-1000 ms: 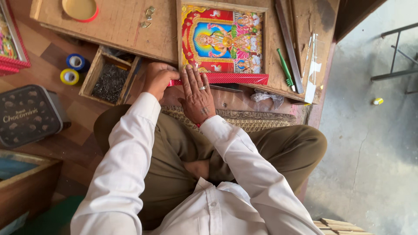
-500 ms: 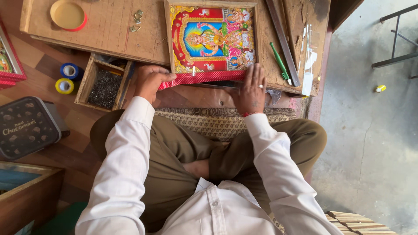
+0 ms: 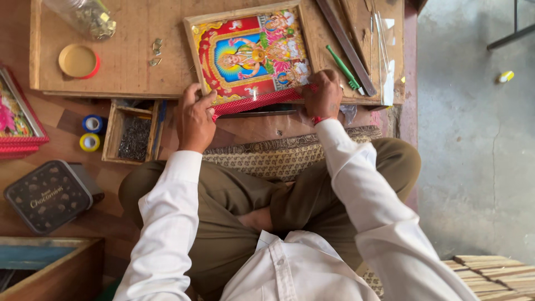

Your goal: The person applies red decorative tape to the edges of a framed picture, then uses a hammer to secure the frame. They repeat this process on a second framed picture, applying tape and securing it with a hammer.

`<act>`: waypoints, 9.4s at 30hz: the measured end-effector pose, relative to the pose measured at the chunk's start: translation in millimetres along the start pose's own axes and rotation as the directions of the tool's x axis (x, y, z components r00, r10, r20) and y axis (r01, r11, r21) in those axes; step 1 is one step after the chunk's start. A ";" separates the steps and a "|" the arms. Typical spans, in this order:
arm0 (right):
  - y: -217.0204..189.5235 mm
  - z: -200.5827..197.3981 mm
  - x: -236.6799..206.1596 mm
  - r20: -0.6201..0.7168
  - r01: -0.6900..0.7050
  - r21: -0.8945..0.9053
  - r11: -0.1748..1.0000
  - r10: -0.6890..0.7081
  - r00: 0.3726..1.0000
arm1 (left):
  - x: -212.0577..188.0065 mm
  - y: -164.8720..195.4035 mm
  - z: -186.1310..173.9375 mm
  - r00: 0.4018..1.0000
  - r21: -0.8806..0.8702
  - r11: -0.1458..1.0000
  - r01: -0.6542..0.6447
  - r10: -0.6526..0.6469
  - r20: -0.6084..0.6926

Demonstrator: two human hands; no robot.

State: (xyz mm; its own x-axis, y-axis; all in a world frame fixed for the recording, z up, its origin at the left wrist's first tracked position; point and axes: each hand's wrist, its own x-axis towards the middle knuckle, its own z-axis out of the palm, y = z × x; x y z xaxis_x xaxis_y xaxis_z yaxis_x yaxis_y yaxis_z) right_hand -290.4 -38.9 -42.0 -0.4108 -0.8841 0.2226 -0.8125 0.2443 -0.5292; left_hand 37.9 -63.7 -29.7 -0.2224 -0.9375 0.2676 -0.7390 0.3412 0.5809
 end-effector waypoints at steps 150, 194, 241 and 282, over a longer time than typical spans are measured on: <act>-78.6 -76.5 -106.7 -0.156 0.803 -0.017 0.596 -0.795 0.587 | -19.1 135.1 -5.1 0.930 0.116 0.941 -0.319 0.334 -0.153; -81.2 -102.8 -74.1 0.263 0.549 0.292 0.783 -0.618 0.741 | -54.8 132.1 -25.1 0.835 0.138 0.824 -0.550 0.544 0.084; 40.3 -32.1 -93.9 0.186 -0.026 0.954 -0.300 0.519 0.834 | -14.1 235.5 85.0 0.919 -0.079 0.942 -0.325 0.335 0.209; -66.7 -109.9 7.8 0.575 -0.548 0.807 0.220 -0.081 0.815 | -77.9 66.8 8.8 0.863 -0.902 0.161 0.400 -0.397 0.312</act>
State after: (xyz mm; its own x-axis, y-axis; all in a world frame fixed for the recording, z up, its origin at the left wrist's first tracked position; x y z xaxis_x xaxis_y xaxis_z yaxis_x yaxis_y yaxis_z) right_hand -284.9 -18.3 85.0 -0.0313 -0.9687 -0.2463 0.3803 0.2163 -0.8992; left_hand 0.2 31.6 -18.5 -0.0972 -0.9662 -0.2389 0.3661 -0.2579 0.8941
